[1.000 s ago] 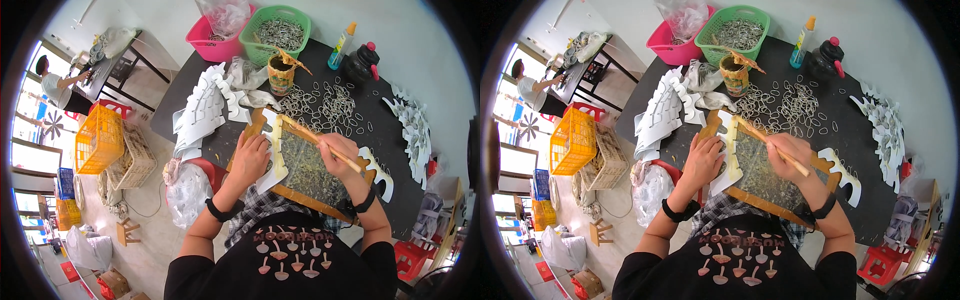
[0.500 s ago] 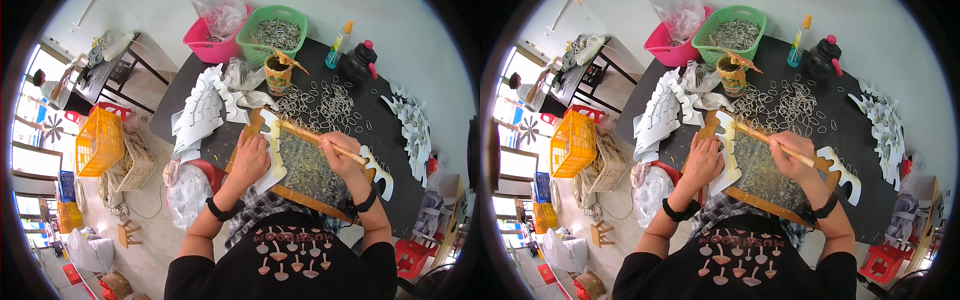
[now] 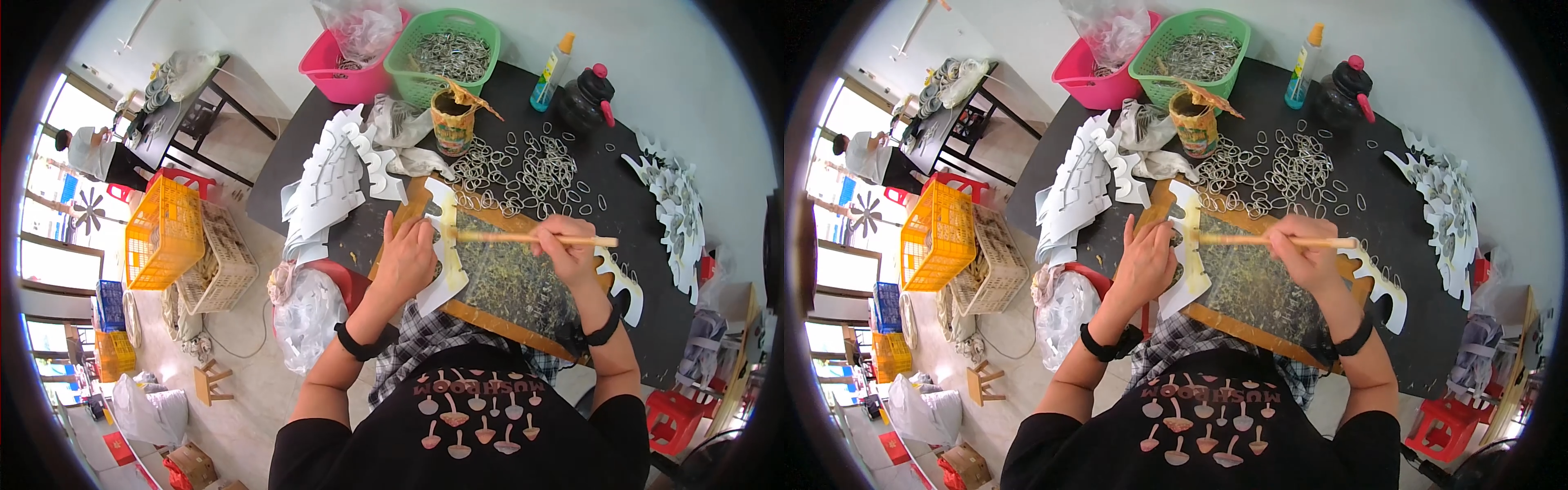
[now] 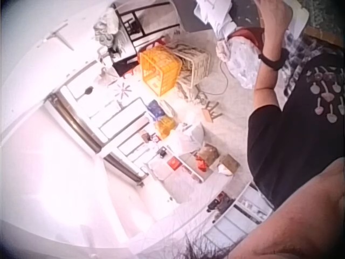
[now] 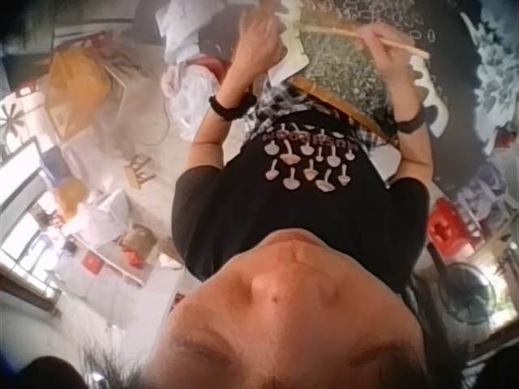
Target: Applying adhesive to white shoe upper components using a brush and a screen.
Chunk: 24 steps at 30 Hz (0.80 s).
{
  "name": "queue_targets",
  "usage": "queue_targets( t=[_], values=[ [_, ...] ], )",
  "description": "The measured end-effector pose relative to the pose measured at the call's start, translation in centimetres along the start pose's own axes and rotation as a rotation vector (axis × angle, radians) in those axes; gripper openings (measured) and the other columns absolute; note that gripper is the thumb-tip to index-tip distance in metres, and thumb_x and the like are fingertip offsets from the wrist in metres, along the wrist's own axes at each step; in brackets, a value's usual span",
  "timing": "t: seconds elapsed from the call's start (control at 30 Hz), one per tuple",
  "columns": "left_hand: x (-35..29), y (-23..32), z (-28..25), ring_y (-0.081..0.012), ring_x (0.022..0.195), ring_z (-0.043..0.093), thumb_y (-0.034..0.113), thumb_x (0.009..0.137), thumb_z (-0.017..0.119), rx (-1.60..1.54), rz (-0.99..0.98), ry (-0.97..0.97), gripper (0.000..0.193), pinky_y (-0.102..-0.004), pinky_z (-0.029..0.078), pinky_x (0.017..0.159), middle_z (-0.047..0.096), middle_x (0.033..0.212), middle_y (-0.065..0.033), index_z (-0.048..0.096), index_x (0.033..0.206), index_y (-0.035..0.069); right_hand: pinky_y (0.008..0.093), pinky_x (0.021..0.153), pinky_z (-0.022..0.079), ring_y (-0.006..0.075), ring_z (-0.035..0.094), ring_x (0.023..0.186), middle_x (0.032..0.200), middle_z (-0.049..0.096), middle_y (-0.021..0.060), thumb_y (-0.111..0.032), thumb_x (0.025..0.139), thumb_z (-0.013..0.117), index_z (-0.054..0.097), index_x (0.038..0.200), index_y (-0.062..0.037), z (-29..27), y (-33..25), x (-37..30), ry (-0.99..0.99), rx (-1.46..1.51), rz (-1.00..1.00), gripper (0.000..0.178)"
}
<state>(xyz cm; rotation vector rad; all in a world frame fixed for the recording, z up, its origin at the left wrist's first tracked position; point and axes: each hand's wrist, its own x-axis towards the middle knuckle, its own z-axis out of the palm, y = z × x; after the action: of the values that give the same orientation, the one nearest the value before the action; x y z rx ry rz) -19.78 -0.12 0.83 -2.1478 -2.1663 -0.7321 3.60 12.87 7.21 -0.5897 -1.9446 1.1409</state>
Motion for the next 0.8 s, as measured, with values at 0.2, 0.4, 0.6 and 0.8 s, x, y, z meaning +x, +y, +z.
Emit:
queue_targets(
  t=[0.2, 0.4, 0.6, 0.8],
  values=[
    [-0.1, 0.0, 0.2, -0.0272, 0.112, 0.051, 0.004, 0.075, 0.057, 0.015, 0.006, 0.008, 0.036, -0.0563, 0.022, 0.106, 0.058, 0.107, -0.0128, 0.047, 0.11, 0.0, 0.021, 0.047, 0.044, 0.0106, 0.057, 0.051, 0.06, 0.059, 0.0079, 0.0, 0.082, 0.055, 0.063, 0.078, 0.0054, -0.2, 0.2, -0.4, 0.132, 0.157, 0.034, 0.011],
    [0.0, 0.0, -0.1, -0.0271, 0.112, 0.051, 0.006, 0.075, 0.059, 0.017, 0.007, -0.014, 0.037, -0.0555, 0.022, 0.106, 0.058, 0.109, -0.0122, 0.048, 0.11, 0.0, 0.0212, 0.045, 0.043, 0.0106, 0.055, 0.049, 0.057, 0.057, 0.0069, -0.001, 0.083, 0.053, 0.063, 0.075, 0.0051, -0.8, 0.3, -1.5, 0.077, 0.445, 0.106, 0.014],
    [0.0, -0.1, -0.4, -0.0278, 0.109, 0.052, 0.008, 0.076, 0.06, -0.01, 0.004, -0.062, 0.035, -0.0546, 0.023, 0.106, 0.058, 0.105, -0.0123, 0.049, 0.109, 0.003, 0.0232, 0.045, 0.043, 0.0119, 0.054, 0.047, 0.058, 0.058, 0.009, -0.004, 0.081, 0.053, 0.062, 0.072, 0.0041, -2.2, 0.6, -3.0, -0.072, 0.614, 0.092, 0.015],
    [0.8, -1.1, -0.6, -0.0291, 0.104, 0.053, 0.006, 0.081, 0.054, 0.06, 0.075, -0.052, 0.028, -0.0469, 0.034, 0.101, 0.057, 0.101, -0.0133, 0.05, 0.108, 0.004, 0.0241, 0.038, 0.042, 0.0144, 0.053, 0.041, 0.059, 0.059, 0.0127, -0.004, 0.076, 0.055, 0.06, 0.07, 0.007, -3.3, 2.1, -5.8, -0.099, 0.439, 0.243, 0.014]
  ],
)
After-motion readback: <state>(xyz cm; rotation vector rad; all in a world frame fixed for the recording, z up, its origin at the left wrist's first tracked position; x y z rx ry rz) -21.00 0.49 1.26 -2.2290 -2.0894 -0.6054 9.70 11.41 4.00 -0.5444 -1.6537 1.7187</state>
